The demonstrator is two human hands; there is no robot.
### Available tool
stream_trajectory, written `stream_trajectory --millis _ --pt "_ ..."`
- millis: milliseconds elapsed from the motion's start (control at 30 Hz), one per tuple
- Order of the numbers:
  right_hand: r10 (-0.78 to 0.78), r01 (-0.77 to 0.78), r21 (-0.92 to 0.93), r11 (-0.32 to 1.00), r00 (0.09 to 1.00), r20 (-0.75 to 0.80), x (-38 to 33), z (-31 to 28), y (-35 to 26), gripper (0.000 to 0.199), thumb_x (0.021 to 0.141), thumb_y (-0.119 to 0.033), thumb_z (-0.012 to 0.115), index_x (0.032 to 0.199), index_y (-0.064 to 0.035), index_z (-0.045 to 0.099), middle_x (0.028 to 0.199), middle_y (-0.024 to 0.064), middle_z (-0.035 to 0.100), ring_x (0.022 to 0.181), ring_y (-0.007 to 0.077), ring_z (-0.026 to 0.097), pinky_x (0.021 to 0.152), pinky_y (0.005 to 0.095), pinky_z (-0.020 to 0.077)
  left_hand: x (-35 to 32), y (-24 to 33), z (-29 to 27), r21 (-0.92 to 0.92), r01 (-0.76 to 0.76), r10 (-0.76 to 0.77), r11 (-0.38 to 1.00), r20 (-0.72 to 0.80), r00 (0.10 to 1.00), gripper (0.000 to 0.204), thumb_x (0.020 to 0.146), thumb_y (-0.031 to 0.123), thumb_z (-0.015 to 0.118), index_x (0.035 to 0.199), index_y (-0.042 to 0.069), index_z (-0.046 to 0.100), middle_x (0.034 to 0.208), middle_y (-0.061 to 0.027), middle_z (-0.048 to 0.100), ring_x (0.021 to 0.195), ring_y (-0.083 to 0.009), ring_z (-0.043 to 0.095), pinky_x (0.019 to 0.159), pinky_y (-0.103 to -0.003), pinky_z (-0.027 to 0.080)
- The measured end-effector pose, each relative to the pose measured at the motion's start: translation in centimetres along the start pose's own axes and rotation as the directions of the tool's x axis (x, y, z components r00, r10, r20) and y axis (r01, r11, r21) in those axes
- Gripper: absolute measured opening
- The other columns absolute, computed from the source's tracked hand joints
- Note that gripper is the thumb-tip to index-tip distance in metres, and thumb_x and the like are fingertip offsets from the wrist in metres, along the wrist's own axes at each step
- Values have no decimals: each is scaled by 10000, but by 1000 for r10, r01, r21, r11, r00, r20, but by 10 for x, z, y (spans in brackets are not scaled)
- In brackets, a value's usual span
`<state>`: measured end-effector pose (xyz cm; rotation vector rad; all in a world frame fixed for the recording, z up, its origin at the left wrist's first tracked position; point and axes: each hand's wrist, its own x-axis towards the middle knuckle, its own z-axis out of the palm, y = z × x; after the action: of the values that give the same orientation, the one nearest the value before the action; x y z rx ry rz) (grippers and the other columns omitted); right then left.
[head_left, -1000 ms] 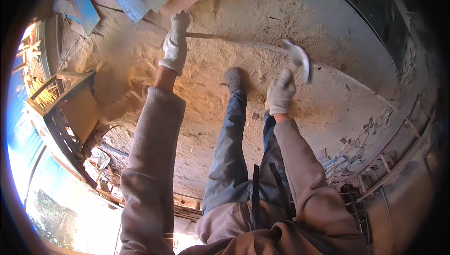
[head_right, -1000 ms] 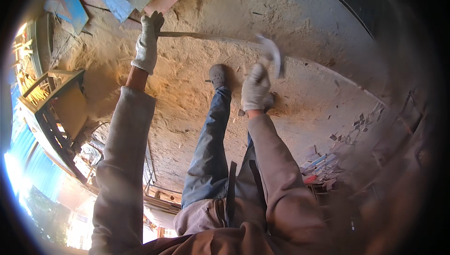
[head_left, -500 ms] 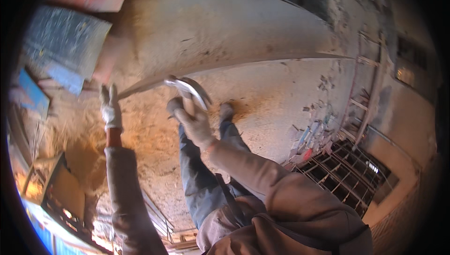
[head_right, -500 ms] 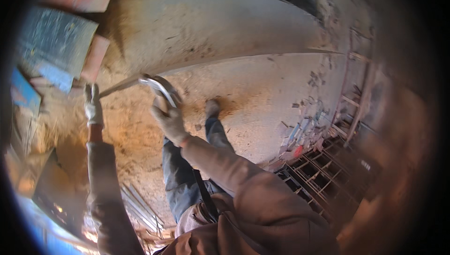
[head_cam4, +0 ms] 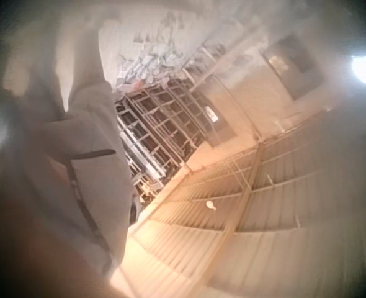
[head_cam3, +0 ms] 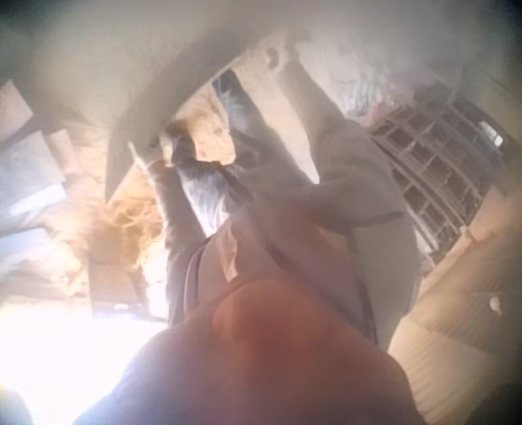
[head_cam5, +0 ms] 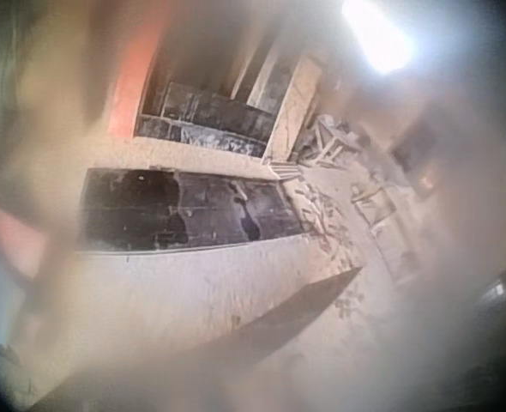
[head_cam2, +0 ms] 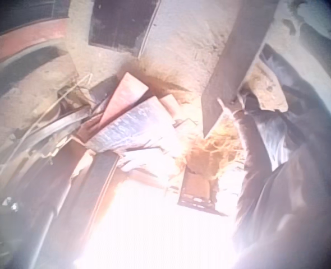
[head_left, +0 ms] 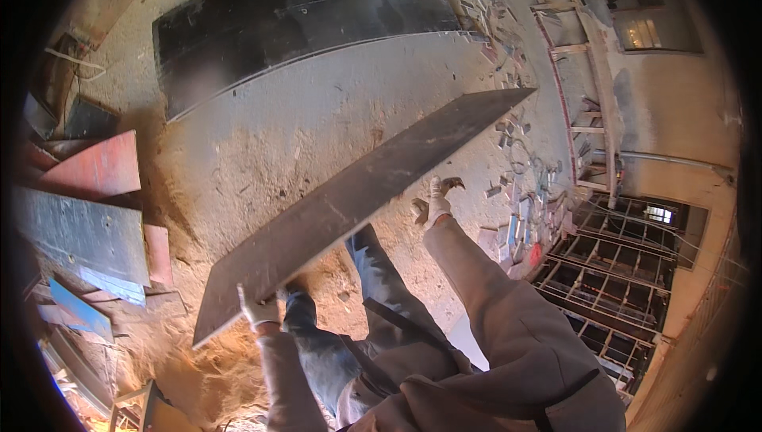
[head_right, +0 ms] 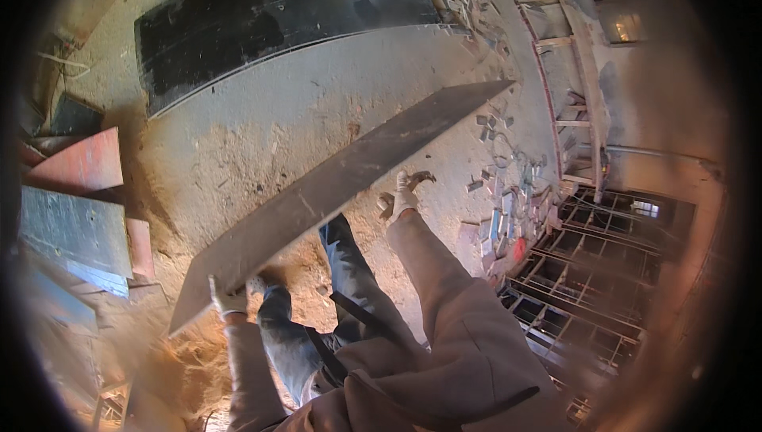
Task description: The person uses a hammer to break apart a large piece of dark wood or paneling. They repeatedly strike the material, causing it to crack and separate into smaller pieces, which are then moved aside.
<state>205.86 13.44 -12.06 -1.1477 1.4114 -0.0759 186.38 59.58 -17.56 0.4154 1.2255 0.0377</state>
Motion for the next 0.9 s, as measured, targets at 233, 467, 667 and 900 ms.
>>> stream_trajectory --millis 233,467,667,900 --pt "209 -212 -205 956 977 -34 78 0 -38 530 827 -532 861 816 -71 597 700 62 589 464 205 508 427 382 458 5 -44 31 74 97 -81 993 -196 977 257 967 170 695 1183 33 700 1190 -106 716 1089 -287 660 979 -443 545" --pt "407 -272 -413 869 868 285 117 -16 -80 246 919 -251 734 866 -15 693 448 145 498 397 278 520 574 428 608 -20 -32 71 86 -6 28 996 -256 966 239 929 76 701 1157 8 689 1140 -130 699 1065 -278 666 928 -421 582" --pt "350 -339 -93 936 870 348 124 -2 -134 174 892 -105 721 1054 -48 692 972 148 735 751 289 739 687 474 665 -66 -10 174 161 -169 201 972 -211 956 185 889 60 748 1062 11 705 1017 -89 701 913 -220 675 757 -354 590" --pt "164 -194 25 981 883 440 36 74 -223 279 810 -72 787 1073 -61 692 1040 106 741 875 276 740 709 418 650 -96 67 261 71 -273 282 959 -201 938 90 871 68 770 915 20 707 881 -62 680 761 -188 646 665 -304 539"
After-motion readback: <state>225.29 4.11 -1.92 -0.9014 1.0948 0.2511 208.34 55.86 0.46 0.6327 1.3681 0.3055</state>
